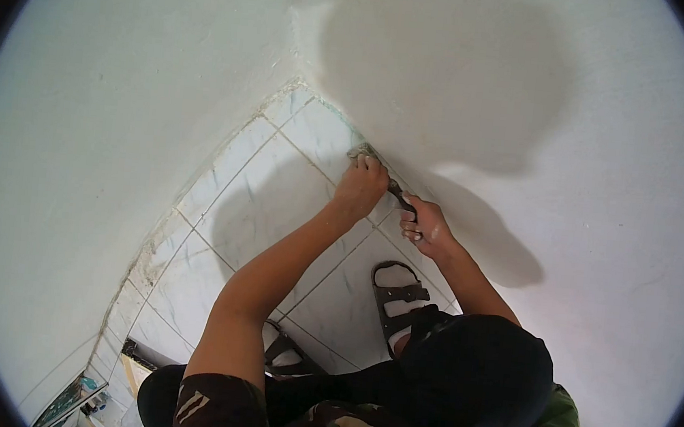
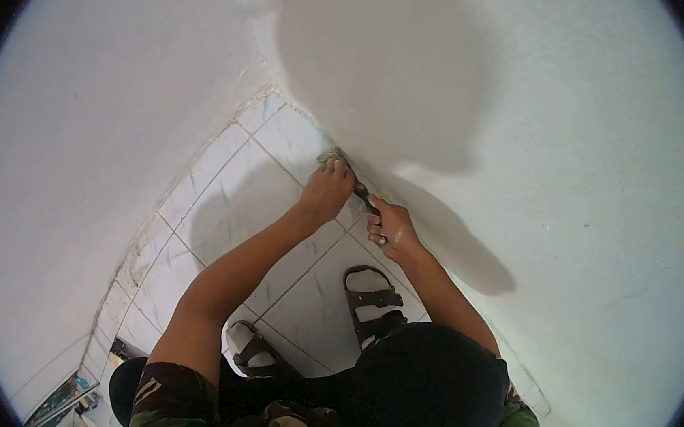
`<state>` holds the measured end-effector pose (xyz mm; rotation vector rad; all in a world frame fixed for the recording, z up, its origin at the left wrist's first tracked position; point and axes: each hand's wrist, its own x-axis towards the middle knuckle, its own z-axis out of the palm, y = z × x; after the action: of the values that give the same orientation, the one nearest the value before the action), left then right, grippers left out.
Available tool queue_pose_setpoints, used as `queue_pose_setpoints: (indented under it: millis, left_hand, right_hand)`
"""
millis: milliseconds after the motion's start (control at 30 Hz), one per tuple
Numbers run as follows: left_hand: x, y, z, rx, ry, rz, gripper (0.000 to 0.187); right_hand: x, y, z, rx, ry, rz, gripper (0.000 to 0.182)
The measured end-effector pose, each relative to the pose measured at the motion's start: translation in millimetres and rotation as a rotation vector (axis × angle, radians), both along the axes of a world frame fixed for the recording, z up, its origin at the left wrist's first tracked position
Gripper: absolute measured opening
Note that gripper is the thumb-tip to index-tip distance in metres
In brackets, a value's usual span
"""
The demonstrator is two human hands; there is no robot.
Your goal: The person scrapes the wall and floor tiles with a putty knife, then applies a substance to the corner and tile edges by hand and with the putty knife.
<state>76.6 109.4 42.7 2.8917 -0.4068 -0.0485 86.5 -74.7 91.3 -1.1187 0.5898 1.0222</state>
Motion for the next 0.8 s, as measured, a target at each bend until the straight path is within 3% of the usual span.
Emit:
queue_pose_setpoints:
  millis: [233,300,467,533,567,700,800]
  left_hand:
    - [-19.3,-60.4,2.9,0.078,0.022,-0.083,0.031]
    - [-15.4,-56.2,1.5,0.104,0.016,-0.091,0.032]
    - [3.5,-9.2,-5.1,0.162,-0.026,-0.03,0.031]
    - [10.3,20.6,-8.5,0.052,-0.12,-0.112,0.02]
    - [10.9,22.1,-17.3,0.022,-0.225,-0.08,0.018]
    - [7.2,3.2,-16.0,0.039,-0.231,-0.025,0.018]
    - [-4.1,-23.7,-13.0,0.05,-0.124,-0.038,0.022]
  right_hand:
    - [-33.2,-46.4,14.2,-0.177,-0.005,-0.131,0.032]
    - [-34.3,-43.1,4.4,-0.117,0.005,-0.229,0.03]
    - [-5.8,10.7,-16.4,-0.065,-0.034,-0.189,0.032]
    - [0.5,24.6,-16.3,-0.063,-0.051,-0.202,0.035]
    - [0.6,27.6,-11.1,-0.09,-0.029,-0.192,0.037]
    - [-5.0,17.6,-10.0,-0.095,-0.029,-0.176,0.035]
    - [-11.5,-14.5,-0.6,-0.138,-0.055,-0.156,0.03]
